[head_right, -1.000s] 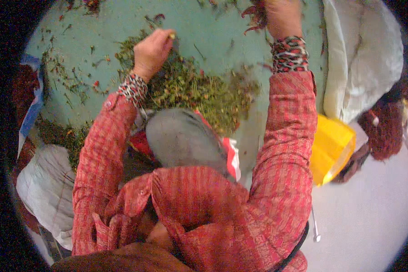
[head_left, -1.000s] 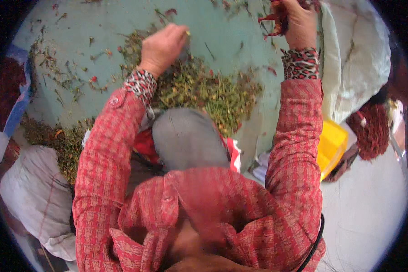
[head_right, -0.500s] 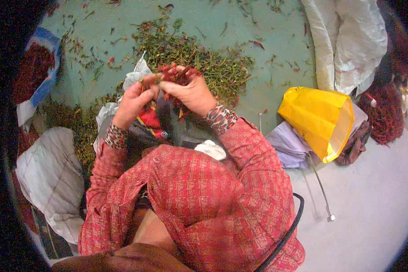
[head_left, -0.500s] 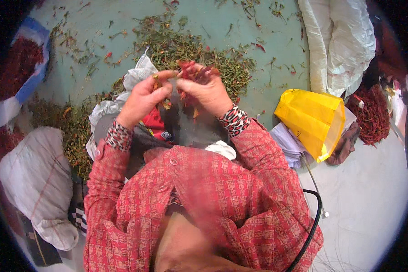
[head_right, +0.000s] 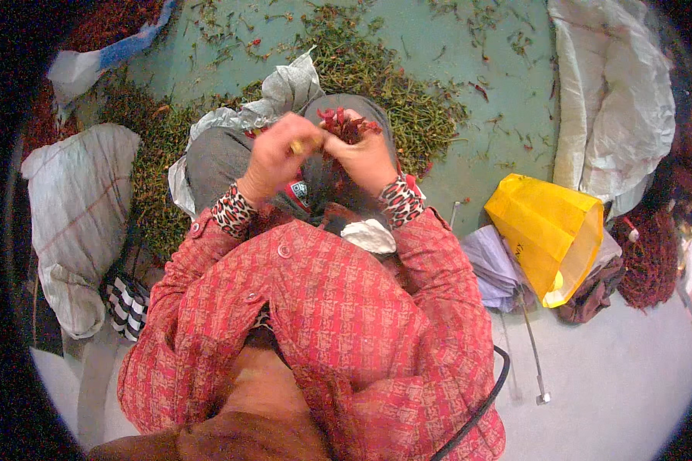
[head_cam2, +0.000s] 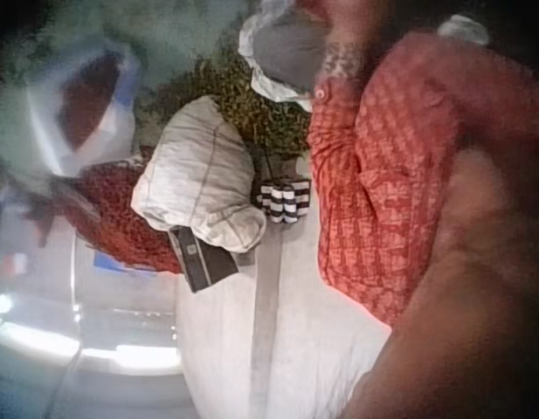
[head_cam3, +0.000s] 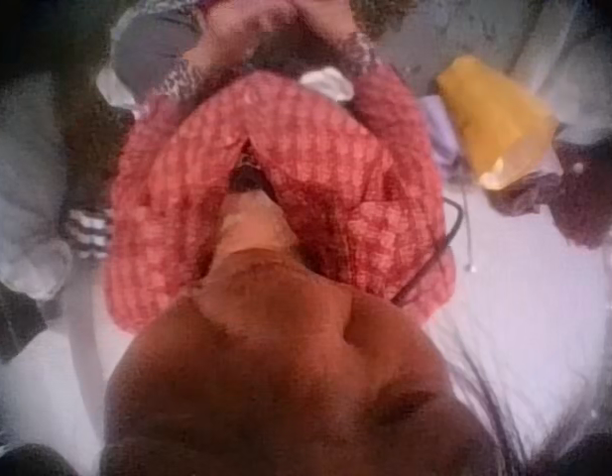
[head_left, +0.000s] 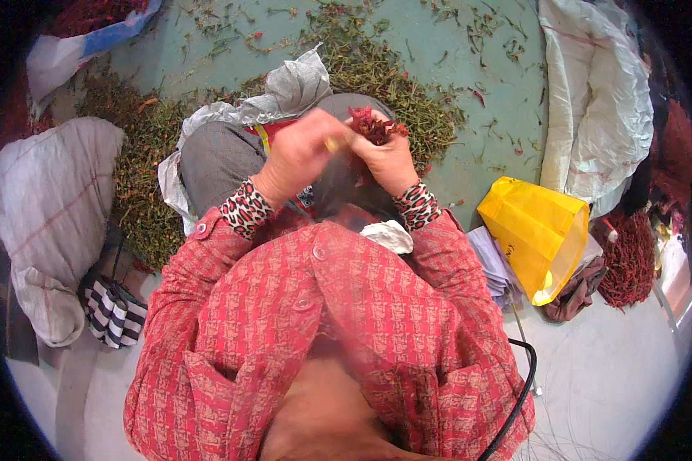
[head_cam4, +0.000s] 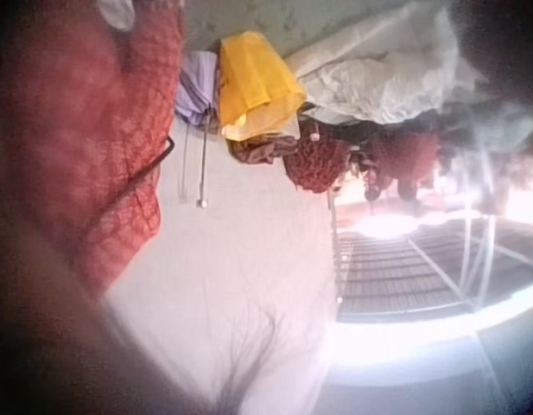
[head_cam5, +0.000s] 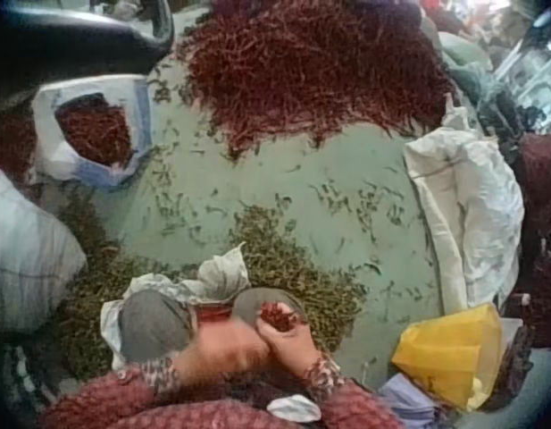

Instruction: The person sits on the floor and repeatedly picks up dried red chilies, removes stems, and places the chilies into a blue container. Stems and debris are discarded onto the floor. The person continues this process throughout the clip.

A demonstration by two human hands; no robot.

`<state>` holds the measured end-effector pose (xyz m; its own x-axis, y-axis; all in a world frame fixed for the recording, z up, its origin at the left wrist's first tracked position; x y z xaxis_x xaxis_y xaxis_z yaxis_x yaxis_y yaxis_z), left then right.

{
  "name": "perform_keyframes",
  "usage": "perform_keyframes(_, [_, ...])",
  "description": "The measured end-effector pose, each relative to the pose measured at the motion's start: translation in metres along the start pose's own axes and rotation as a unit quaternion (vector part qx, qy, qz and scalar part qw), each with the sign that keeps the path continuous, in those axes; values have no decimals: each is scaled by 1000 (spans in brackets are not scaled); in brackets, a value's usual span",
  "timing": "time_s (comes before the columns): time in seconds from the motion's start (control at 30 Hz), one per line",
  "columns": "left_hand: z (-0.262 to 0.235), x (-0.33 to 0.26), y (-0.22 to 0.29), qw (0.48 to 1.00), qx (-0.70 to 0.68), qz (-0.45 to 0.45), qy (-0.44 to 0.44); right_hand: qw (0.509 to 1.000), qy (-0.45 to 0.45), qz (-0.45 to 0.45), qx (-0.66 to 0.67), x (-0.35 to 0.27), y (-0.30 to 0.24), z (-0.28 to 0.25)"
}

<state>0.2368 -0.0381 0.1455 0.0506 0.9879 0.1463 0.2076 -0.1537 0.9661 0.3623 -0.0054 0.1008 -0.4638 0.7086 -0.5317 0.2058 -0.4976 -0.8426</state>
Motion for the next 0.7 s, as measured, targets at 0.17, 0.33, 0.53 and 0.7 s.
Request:
perform_keyframes(0.17, [29, 4, 10, 988, -79, -95, -94, 994, 97, -31, 38, 16, 0, -48])
perform_keyframes(0.33, [29, 1, -18, 978, 25, -165, -127, 956, 293, 10, -8, 20, 40, -168])
perform_keyframes(0.53, [125, 0, 2, 914, 100, -75, -386, 894, 447, -23, -3, 30, 116, -236])
perform_keyframes(0.7, [119, -4, -4, 929, 62, -60, -359, 754, 391, 92, -519, 50, 112, -306])
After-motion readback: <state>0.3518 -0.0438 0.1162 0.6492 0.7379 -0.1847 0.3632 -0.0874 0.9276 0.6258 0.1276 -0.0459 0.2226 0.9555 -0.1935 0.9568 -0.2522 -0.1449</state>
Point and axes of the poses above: each hand's wrist, its own x-axis towards the middle knuckle, its own z-axis out of the palm, y = z × x, the point moved 6 cm from there along x, towards the middle knuckle, and after that the axes turned 12 degrees about -x, right-handed, at the moved point
